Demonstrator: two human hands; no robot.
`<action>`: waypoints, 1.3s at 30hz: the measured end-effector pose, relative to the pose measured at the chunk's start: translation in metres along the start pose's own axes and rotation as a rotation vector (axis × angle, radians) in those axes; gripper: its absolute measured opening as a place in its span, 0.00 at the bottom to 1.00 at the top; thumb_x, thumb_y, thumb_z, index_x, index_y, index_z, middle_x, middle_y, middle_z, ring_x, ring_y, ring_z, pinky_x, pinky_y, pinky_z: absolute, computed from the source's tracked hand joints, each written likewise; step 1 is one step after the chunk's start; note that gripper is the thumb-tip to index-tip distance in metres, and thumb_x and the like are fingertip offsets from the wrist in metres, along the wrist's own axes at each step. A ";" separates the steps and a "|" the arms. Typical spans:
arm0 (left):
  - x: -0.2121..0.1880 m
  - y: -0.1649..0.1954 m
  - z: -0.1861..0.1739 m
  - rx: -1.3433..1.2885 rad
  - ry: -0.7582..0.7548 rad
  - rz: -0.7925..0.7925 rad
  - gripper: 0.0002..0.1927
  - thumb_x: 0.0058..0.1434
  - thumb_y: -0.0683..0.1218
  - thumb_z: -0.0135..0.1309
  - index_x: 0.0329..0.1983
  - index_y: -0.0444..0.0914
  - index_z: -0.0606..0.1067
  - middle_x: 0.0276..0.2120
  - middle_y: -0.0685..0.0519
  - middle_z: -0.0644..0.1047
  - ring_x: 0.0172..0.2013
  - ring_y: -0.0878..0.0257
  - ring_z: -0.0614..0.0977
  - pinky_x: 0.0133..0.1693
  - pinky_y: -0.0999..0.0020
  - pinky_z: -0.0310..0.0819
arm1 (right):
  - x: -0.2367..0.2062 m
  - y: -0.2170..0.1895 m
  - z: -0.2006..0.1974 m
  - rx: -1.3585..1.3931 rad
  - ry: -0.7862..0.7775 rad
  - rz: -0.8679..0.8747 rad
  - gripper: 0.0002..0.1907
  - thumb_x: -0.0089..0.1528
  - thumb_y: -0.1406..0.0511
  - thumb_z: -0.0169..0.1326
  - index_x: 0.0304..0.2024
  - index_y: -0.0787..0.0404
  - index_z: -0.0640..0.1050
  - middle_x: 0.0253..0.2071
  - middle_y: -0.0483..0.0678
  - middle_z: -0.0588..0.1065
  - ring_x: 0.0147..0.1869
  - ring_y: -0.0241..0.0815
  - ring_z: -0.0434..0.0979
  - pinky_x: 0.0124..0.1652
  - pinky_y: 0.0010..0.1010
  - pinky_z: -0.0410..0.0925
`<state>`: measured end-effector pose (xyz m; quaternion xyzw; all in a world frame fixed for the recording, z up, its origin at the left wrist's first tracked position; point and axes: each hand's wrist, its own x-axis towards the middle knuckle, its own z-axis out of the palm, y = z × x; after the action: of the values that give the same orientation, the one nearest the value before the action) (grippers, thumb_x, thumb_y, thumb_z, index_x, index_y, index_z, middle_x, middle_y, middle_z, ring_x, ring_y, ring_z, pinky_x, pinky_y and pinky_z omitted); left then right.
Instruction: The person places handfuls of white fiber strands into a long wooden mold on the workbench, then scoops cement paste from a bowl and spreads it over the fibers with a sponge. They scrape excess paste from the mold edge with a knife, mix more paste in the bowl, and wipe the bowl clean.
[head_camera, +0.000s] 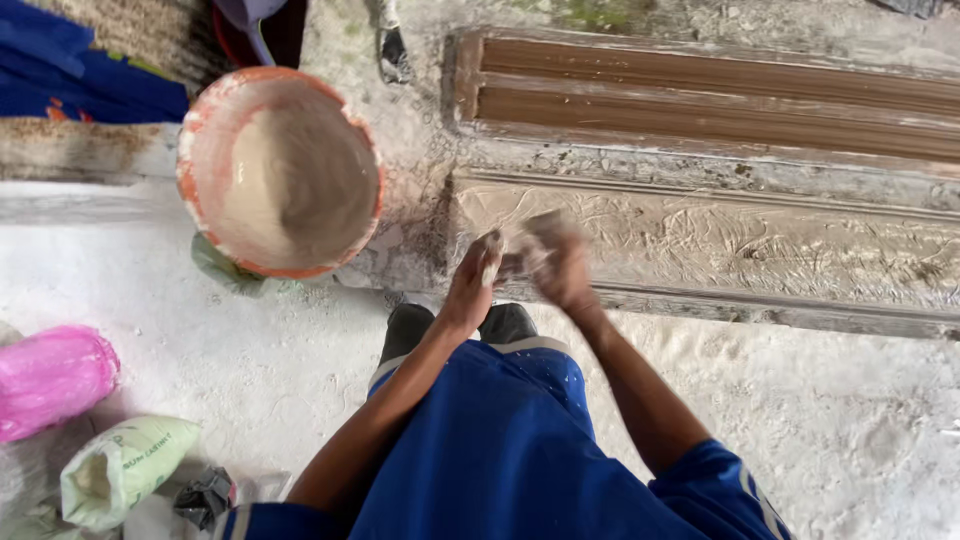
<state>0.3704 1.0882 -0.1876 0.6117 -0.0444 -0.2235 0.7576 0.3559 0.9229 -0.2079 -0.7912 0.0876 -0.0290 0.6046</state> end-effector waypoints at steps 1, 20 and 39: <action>0.004 0.000 0.001 -0.075 0.052 -0.048 0.27 0.82 0.50 0.44 0.76 0.28 0.63 0.67 0.40 0.73 0.64 0.58 0.74 0.64 0.66 0.67 | -0.004 -0.010 0.017 -0.319 -0.017 -0.213 0.15 0.67 0.58 0.49 0.47 0.64 0.75 0.43 0.58 0.76 0.46 0.54 0.76 0.46 0.46 0.73; 0.000 0.090 -0.296 0.269 0.823 0.122 0.34 0.75 0.53 0.49 0.76 0.32 0.54 0.69 0.35 0.62 0.65 0.48 0.68 0.61 0.53 0.65 | 0.188 -0.139 0.221 -0.559 -0.829 0.088 0.22 0.70 0.56 0.51 0.53 0.68 0.80 0.53 0.59 0.80 0.56 0.48 0.81 0.55 0.38 0.74; 0.045 0.122 -0.327 0.160 0.764 -0.099 0.20 0.74 0.44 0.42 0.67 0.39 0.70 0.35 0.42 0.81 0.31 0.49 0.82 0.34 0.55 0.76 | 0.251 -0.135 0.347 -1.028 -1.117 0.456 0.21 0.70 0.56 0.53 0.53 0.68 0.79 0.51 0.58 0.80 0.55 0.47 0.82 0.54 0.37 0.74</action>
<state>0.5565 1.3853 -0.1622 0.7094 0.2530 -0.0117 0.6577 0.6688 1.2434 -0.1857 -0.8314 -0.0664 0.5408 0.1089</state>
